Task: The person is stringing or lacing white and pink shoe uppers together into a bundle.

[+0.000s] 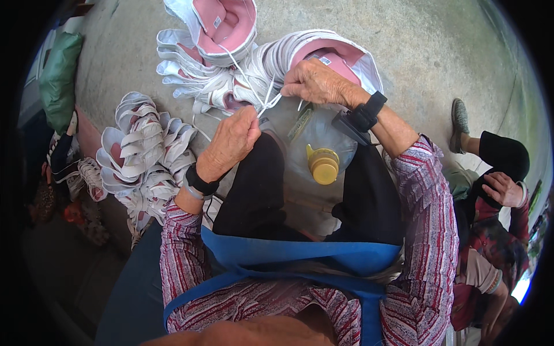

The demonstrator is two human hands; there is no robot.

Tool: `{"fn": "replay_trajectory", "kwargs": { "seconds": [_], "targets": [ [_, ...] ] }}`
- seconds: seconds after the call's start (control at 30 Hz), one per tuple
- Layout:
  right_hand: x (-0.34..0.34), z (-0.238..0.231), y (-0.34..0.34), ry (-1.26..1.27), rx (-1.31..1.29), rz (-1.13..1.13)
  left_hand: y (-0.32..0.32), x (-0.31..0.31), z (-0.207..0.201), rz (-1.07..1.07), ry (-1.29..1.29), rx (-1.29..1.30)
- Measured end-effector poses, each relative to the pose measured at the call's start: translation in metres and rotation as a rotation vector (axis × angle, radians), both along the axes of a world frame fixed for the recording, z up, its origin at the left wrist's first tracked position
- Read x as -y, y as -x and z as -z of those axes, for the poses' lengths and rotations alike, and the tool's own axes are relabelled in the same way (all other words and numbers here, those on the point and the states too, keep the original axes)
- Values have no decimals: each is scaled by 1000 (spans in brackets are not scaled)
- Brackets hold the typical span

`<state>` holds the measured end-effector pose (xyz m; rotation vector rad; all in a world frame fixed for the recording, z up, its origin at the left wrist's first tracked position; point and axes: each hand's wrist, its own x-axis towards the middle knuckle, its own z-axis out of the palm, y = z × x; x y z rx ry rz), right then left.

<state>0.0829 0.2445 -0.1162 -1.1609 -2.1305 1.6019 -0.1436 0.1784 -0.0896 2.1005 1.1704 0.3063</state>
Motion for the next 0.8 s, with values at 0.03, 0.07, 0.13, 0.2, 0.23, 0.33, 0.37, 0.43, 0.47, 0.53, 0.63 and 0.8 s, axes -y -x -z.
{"fn": "replay_trajectory", "kwargs": {
  "seconds": [0.03,0.07,0.13,0.2,0.23,0.33,0.37,0.43,0.47,0.53,0.63,0.8],
  "targets": [
    [-2,0,1,0,13,-4,0,-1,0,-3,38,20],
    [-3,0,2,-1,9,-8,1,0,0,-7,37,16],
    [-4,-3,5,-43,76,-60,2,1,2,-51,75,55],
    [-1,2,5,-124,42,-31,1,2,8,-91,87,80],
    [0,4,4,-197,16,7,-1,2,11,-122,105,114],
    [2,1,-2,-302,-20,32,-9,0,19,-188,104,174],
    [1,0,-3,-279,-60,72,-10,-1,21,-198,104,185],
    [-1,4,-5,-295,-87,53,-13,-3,24,-212,119,172],
    [-2,4,-5,-200,-32,7,-12,-4,24,-207,126,200],
    [2,9,-7,-80,-5,-61,-13,-3,26,-209,129,229],
    [14,12,-10,104,46,-41,-15,3,44,-224,165,189],
    [10,23,-28,417,168,70,-37,3,62,-130,244,212]
  ]
}}
